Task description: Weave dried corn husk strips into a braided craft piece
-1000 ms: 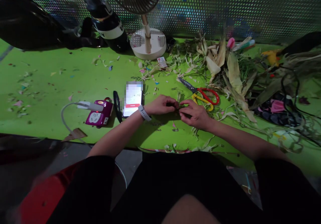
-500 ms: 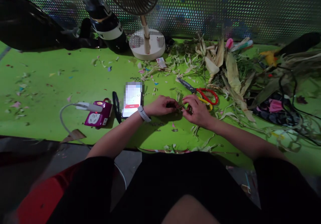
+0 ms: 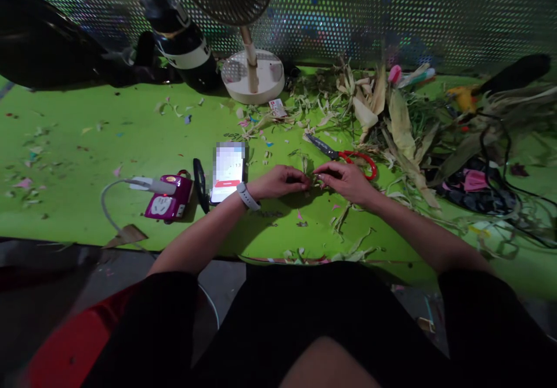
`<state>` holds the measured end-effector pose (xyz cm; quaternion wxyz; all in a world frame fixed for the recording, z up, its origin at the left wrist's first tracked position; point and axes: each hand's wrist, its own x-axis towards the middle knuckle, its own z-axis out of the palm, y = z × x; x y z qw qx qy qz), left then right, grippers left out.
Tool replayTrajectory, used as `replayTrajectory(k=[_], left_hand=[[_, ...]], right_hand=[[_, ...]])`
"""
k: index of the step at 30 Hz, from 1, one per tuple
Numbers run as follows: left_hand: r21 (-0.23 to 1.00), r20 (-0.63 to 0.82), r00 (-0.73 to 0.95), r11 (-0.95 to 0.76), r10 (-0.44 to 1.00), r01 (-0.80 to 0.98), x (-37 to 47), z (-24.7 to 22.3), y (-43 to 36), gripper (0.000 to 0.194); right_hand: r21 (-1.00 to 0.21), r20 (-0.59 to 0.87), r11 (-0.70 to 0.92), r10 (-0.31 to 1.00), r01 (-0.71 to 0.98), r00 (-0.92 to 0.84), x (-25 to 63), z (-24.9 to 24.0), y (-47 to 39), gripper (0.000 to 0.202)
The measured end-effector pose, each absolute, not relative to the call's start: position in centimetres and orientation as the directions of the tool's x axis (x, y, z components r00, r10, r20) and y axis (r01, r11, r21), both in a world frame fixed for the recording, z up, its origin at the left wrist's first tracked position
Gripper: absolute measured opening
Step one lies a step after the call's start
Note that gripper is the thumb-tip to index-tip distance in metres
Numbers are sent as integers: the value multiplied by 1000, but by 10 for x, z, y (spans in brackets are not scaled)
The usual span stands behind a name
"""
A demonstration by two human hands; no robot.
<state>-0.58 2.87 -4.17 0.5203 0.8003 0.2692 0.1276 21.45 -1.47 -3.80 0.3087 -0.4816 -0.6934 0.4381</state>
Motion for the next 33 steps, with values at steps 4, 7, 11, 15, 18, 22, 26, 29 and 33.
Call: replayTrajectory(k=[4, 7, 11, 15, 18, 22, 26, 29, 33], left_hand=[[952, -55, 761, -195, 646, 234, -5, -43, 28, 18], [951, 57, 681, -247, 730, 185, -3, -46, 27, 18], [976, 29, 628, -158, 778, 151, 1, -49, 26, 21], [996, -65, 599, 11, 798, 94, 3, -47, 24, 22], [990, -139, 588, 92, 796, 110, 6, -43, 22, 22], [987, -136, 584, 62, 800, 145, 7, -41, 19, 17], [969, -128, 592, -27, 796, 246, 6, -42, 18, 19], [955, -180, 604, -9, 776, 297, 6, -46, 19, 20], [954, -218, 586, 44, 780, 296, 7, -50, 22, 14]], right_hand=[[-985, -91, -44, 956, 170, -280, 212, -43, -13, 21], [-991, -117, -96, 959, 93, -258, 210, -47, -11, 26], [-988, -154, -151, 961, 30, -229, 210, -48, -9, 32], [-983, -169, -179, 967, -37, -192, 209, -48, -8, 35], [-977, -178, -196, 969, -89, -172, 209, -50, -7, 37], [-977, -171, -192, 967, -97, -192, 209, -55, -6, 37], [-992, -116, -122, 974, -16, -196, 208, -55, -8, 30], [-994, -29, -7, 981, 111, -194, 206, -51, -11, 23], [-971, 44, 92, 976, 220, -213, 203, -45, -12, 17]])
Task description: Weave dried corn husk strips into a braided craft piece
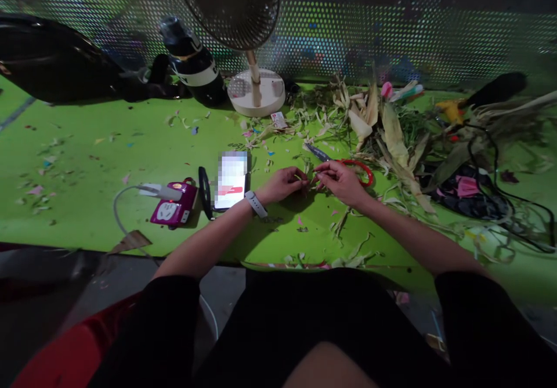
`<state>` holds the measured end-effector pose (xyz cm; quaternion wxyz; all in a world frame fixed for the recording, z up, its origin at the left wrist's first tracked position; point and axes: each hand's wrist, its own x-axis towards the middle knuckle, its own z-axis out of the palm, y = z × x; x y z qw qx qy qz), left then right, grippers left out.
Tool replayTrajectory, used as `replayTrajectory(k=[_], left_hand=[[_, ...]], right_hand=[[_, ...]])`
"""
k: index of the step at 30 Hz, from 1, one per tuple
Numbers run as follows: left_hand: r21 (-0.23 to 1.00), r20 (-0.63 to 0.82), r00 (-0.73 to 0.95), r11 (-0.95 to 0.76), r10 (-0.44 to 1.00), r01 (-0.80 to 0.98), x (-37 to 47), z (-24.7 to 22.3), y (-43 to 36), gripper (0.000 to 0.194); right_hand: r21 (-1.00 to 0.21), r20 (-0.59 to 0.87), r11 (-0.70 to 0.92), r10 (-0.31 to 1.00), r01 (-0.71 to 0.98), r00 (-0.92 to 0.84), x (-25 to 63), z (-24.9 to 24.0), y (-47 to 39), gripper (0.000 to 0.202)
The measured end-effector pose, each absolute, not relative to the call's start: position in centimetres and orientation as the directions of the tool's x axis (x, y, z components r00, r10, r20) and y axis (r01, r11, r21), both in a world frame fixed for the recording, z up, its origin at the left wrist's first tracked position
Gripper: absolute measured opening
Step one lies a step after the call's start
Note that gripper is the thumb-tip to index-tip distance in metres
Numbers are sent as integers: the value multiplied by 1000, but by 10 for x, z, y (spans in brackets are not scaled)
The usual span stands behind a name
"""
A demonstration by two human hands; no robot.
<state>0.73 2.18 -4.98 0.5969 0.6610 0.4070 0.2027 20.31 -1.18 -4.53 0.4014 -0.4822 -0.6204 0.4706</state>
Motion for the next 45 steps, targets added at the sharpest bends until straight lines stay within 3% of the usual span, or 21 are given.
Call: replayTrajectory(k=[14, 17, 20, 26, 32, 37, 45], left_hand=[[931, -232, 578, 6, 782, 365, 8, -50, 25, 18], [936, -295, 576, 110, 762, 334, 7, -44, 24, 16], [939, -339, 615, 221, 711, 262, 4, -40, 24, 10], [969, -246, 654, 154, 716, 195, 0, -49, 27, 17], [916, -377, 596, 379, 709, 128, 2, -49, 28, 13], [894, -418, 562, 432, 714, 117, 4, -46, 27, 8], [913, -396, 550, 381, 735, 148, 5, -42, 26, 8]], right_hand=[[-838, 54, 222, 943, 499, -329, 204, -30, 11, 13], [-800, 114, 288, 934, 526, -338, 201, -28, 15, 13], [-756, 199, 389, 902, 526, -382, 199, -25, 19, 12], [-716, 255, 451, 880, 533, -401, 196, -24, 26, 13], [-753, 278, 487, 845, 442, -458, 209, -26, 24, 8], [-706, 381, 606, 761, 367, -525, 208, -25, 31, 7], [-651, 289, 591, 773, 476, -564, 181, -34, 54, 11]])
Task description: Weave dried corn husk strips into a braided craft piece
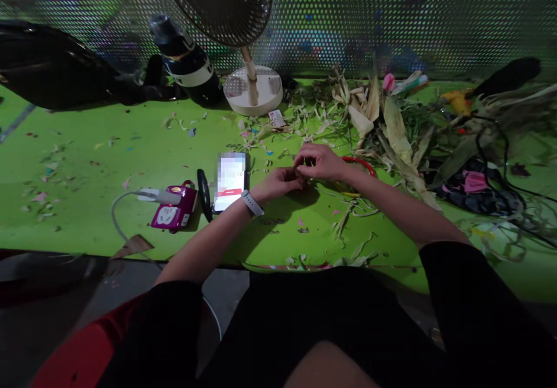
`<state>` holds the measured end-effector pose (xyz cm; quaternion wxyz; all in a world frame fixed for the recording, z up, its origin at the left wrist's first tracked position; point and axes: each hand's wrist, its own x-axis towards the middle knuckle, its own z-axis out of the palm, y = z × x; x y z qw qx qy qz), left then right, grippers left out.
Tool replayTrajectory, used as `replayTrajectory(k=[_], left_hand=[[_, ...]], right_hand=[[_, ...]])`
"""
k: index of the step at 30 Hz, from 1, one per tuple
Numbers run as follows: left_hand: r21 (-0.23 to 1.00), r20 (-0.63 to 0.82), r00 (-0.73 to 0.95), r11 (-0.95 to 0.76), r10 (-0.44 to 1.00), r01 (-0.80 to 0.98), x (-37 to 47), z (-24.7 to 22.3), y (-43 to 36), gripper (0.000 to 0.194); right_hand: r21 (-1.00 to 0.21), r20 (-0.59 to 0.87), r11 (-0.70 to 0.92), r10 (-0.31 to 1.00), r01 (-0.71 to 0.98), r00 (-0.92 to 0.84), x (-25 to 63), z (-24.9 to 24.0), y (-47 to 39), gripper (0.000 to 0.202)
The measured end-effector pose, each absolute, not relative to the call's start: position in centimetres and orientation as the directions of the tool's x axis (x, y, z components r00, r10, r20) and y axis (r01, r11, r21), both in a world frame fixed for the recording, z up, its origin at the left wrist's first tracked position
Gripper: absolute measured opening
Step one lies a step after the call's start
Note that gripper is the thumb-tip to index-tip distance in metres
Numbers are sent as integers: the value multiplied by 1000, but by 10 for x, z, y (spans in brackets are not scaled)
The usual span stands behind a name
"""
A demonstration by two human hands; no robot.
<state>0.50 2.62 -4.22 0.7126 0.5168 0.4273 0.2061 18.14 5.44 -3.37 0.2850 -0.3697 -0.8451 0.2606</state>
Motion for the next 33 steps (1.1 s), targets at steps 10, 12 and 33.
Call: replayTrajectory(k=[10, 12, 33], left_hand=[[886, -437, 515, 450, 738, 106, 9, -45, 25, 14], [897, -414, 529, 431, 741, 98, 9, -48, 26, 13], [955, -297, 568, 238, 768, 177, 5, -49, 28, 17]], right_hand=[[-428, 201, 615, 779, 662, -594, 207, -26, 13, 13], [-341, 111, 621, 772, 706, -626, 211, -27, 3, 17], [-308, 110, 509, 858, 804, -501, 188, -34, -2, 21]])
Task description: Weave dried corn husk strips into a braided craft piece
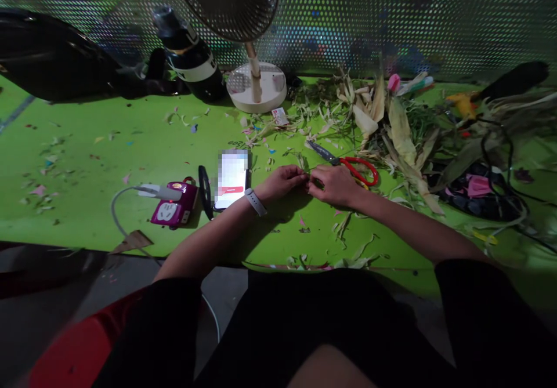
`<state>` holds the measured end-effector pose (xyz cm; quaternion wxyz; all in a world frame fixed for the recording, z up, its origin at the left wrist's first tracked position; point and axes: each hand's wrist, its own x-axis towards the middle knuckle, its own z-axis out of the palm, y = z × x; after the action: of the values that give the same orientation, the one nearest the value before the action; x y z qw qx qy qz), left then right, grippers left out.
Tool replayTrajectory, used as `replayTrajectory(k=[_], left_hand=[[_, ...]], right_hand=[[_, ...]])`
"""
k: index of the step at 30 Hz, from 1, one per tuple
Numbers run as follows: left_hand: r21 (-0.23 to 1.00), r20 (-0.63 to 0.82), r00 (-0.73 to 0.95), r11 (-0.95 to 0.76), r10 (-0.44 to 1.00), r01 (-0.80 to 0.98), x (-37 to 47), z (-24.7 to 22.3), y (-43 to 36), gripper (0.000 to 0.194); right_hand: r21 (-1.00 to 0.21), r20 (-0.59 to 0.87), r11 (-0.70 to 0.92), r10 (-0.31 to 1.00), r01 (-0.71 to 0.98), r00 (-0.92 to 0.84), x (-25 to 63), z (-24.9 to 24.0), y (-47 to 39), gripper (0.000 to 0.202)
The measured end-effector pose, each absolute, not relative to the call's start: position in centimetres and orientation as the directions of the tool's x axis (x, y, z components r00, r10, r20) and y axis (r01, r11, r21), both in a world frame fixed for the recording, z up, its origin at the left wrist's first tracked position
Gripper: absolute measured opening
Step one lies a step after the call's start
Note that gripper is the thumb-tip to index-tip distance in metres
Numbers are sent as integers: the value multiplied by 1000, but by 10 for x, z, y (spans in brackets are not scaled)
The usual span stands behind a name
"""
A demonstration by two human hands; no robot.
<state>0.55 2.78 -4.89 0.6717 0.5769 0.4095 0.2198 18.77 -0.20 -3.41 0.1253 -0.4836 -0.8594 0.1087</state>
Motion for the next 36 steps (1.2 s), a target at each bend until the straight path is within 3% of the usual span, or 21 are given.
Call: replayTrajectory(k=[4, 13, 25, 36], left_hand=[[964, -265, 558, 220, 786, 148, 5, -50, 27, 21], [935, -328, 558, 347, 762, 76, 4, -57, 27, 22], [882, -418, 513, 471, 750, 30, 2, -43, 26, 12], [867, -415, 541, 498, 732, -8, 3, -42, 25, 18]], right_hand=[[-284, 192, 588, 809, 757, -556, 190, -38, -1, 16], [-375, 381, 695, 718, 613, -582, 204, -44, -1, 9], [-426, 220, 618, 779, 660, -587, 206, -40, 3, 11], [-427, 200, 632, 763, 646, -615, 205, -41, 3, 10]])
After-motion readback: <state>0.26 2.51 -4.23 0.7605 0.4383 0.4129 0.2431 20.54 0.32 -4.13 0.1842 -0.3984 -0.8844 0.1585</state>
